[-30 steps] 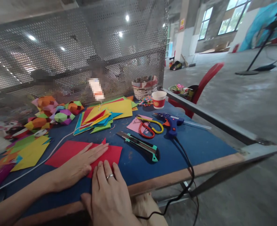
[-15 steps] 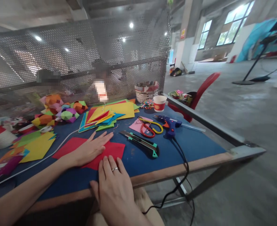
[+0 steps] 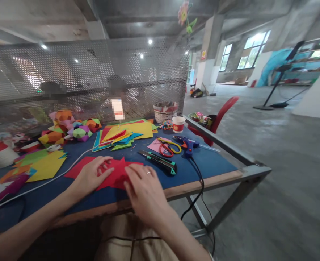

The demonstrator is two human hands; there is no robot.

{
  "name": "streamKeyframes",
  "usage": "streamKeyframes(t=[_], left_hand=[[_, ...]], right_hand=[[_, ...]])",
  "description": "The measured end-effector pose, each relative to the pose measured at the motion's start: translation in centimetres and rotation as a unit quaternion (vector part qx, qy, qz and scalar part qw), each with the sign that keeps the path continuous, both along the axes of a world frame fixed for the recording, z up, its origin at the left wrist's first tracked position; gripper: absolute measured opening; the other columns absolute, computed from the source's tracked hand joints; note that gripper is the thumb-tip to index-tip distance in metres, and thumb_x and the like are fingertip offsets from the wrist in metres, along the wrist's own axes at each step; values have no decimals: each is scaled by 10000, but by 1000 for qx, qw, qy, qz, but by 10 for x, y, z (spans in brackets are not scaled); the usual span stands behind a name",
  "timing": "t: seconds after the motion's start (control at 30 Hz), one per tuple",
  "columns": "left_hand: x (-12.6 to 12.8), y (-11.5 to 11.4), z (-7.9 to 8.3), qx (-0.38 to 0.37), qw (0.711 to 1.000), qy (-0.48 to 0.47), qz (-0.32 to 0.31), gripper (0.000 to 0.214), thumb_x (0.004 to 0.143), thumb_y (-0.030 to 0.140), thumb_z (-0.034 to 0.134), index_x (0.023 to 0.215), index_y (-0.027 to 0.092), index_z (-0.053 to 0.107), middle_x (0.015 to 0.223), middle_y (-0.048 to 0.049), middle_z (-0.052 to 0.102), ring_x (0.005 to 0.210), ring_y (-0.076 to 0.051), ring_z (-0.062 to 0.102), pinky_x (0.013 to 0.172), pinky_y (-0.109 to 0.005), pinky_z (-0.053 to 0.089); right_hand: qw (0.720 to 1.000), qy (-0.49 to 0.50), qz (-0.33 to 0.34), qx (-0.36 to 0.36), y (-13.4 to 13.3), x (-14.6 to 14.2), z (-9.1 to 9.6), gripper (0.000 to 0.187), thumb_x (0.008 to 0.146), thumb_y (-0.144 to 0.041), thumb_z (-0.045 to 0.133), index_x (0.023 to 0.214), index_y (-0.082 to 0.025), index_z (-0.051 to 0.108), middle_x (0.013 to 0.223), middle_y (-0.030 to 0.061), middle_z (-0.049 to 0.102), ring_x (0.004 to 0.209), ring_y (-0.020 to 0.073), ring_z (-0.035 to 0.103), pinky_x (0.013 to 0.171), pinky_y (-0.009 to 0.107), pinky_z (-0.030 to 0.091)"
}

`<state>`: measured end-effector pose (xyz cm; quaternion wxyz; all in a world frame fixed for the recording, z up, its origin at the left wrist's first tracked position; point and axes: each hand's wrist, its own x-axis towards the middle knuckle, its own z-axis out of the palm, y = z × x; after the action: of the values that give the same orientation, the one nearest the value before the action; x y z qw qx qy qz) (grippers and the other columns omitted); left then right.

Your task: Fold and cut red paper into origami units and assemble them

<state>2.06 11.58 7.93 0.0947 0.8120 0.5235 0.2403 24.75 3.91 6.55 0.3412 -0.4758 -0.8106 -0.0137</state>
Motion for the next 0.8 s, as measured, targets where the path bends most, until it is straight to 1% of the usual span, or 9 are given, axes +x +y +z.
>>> streamKeyframes(t=[0.07, 0.1, 0.2, 0.27, 0.4, 0.5, 0.57, 0.7, 0.8], left_hand=[[0, -5, 2, -22, 1000, -12, 13, 575, 850, 541, 591, 1258, 136, 584, 1040, -111, 696, 883, -260, 683, 832, -410, 559], [1, -7, 2, -35, 999, -17, 17, 609, 812, 537, 640, 1265, 135, 579, 1043, -110, 693, 884, -262, 678, 838, -413, 554], [6, -7, 4, -77, 996, -31, 23, 695, 724, 511, 724, 1287, 137, 564, 1074, -112, 685, 848, -251, 661, 824, -406, 544], [9, -5, 6, -101, 994, -39, 25, 736, 687, 492, 748, 1301, 137, 554, 1082, -115, 681, 806, -243, 649, 799, -402, 538], [12, 1, 9, -144, 988, -56, 22, 829, 610, 479, 792, 1315, 123, 538, 1081, -128, 672, 749, -236, 636, 763, -405, 526], [12, 1, 11, -181, 980, -81, 6, 857, 587, 441, 796, 1327, 108, 519, 976, -102, 696, 752, -250, 651, 725, -393, 531], [12, -2, 14, -208, 973, -102, -21, 736, 615, 413, 770, 1265, 131, 572, 927, -80, 721, 814, -264, 680, 747, -383, 545], [10, -9, 19, -243, 957, -134, -80, 389, 683, 421, 731, 995, 189, 705, 993, -70, 765, 943, -282, 707, 834, -383, 564], [7, -9, 17, -237, 956, -145, -94, 389, 791, 521, 659, 995, 194, 715, 1012, -71, 770, 969, -290, 706, 834, -394, 572]], right_hand=[[994, -33, -108, 0, 8, 22, 6, 342, 1023, -233, 471, 1340, -210, 596, 1365, 76, 631, 1237, 217, 574, 1064, 373, 436], [989, -37, -144, -4, 12, 32, 7, 346, 1020, -232, 472, 1340, -191, 597, 1363, 101, 626, 1227, 247, 576, 1041, 399, 445], [975, -52, -214, -24, 23, 57, 6, 353, 1007, -229, 482, 1316, -119, 611, 1310, 186, 629, 1159, 341, 593, 933, 476, 479], [969, -68, -234, -42, 28, 65, 2, 341, 994, -245, 513, 1284, -110, 632, 1228, 197, 655, 1098, 351, 612, 879, 468, 489], [965, -89, -236, -70, 36, 67, -5, 342, 968, -291, 578, 1260, -127, 648, 1171, 183, 663, 1076, 335, 623, 878, 436, 485], [967, -81, -230, -79, 41, 65, -5, 370, 958, -283, 595, 1285, -114, 634, 1172, 189, 647, 1085, 334, 624, 897, 430, 490], [970, -71, -218, -78, 40, 64, -4, 369, 957, -266, 594, 1294, -119, 627, 1165, 179, 633, 1080, 323, 627, 896, 420, 501], [981, -49, -175, -68, 22, 65, -1, 352, 979, -287, 578, 1314, -183, 606, 1178, 121, 605, 1073, 256, 631, 896, 362, 525], [990, -30, -122, -61, 4, 66, -2, 336, 979, -268, 576, 1308, -204, 596, 1153, 94, 598, 1034, 224, 640, 875, 350, 546]])
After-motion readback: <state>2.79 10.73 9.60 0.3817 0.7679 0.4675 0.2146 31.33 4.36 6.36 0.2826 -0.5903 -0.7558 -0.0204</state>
